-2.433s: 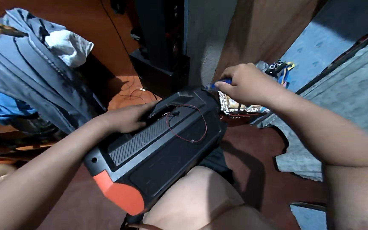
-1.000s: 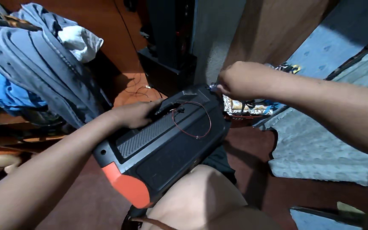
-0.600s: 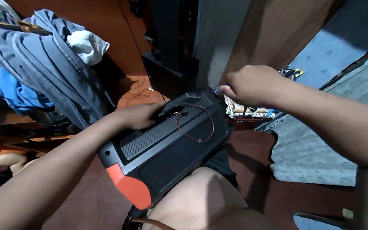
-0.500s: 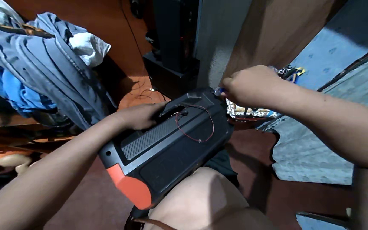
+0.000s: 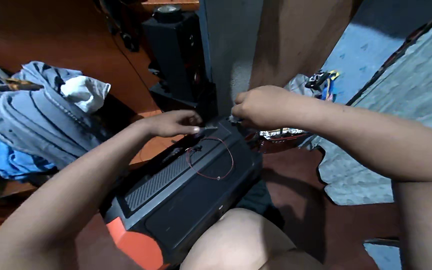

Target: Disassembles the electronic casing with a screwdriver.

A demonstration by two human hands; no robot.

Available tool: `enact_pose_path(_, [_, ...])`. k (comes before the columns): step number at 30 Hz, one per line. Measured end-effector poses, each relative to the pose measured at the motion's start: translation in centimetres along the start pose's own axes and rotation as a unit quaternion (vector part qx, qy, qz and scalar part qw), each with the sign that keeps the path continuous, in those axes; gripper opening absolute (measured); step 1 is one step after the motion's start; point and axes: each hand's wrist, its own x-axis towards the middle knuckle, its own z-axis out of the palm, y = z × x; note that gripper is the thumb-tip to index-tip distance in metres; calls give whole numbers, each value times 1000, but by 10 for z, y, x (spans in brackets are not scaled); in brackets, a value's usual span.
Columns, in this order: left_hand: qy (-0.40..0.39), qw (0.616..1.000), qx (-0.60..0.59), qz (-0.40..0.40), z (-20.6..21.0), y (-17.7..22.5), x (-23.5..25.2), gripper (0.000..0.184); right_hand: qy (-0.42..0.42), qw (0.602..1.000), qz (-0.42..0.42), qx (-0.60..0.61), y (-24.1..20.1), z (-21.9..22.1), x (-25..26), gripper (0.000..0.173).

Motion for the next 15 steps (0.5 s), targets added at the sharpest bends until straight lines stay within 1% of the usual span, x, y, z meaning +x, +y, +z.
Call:
enact_pose_path(2, [32,991,-11,127,7,17,31,44,-3,1000,0,0,0,-1,1,17])
enact_pose_path(3, [34,983,-21,180,12,26,46,44,-3,1000,0,-2,-1,-1,2,16])
enact_pose_path(4, [33,974,-45,220,18,33,58,38,-1,1000,-1,-6,-1,0,2,15])
enact_pose_path(6, [36,955,-132,265,34,42,76,18,7,1000,7,-7,-1,1,1,15])
enact_pose_path(8, [54,942,-191,270,48,39,80,17,24,999,37,15,0,3,-3,22])
enact_pose_path(10, [105,941,-204,251,56,33,75,21,51,991,109,65,-3,3,-11,37])
enact_pose_path(12, [135,940,-205,235,58,30,70,24,62,979,179,81,-8,1,-18,49])
enact_pose_path(13, [137,939,-210,234,58,30,68,24,67,976,190,84,-9,3,-19,51])
enact_pose_path(14, [128,938,-222,234,59,31,65,24,82,977,177,90,-9,6,-20,49])
enact_pose_path(15, [109,936,-238,233,59,33,63,26,105,979,145,99,-7,11,-20,45])
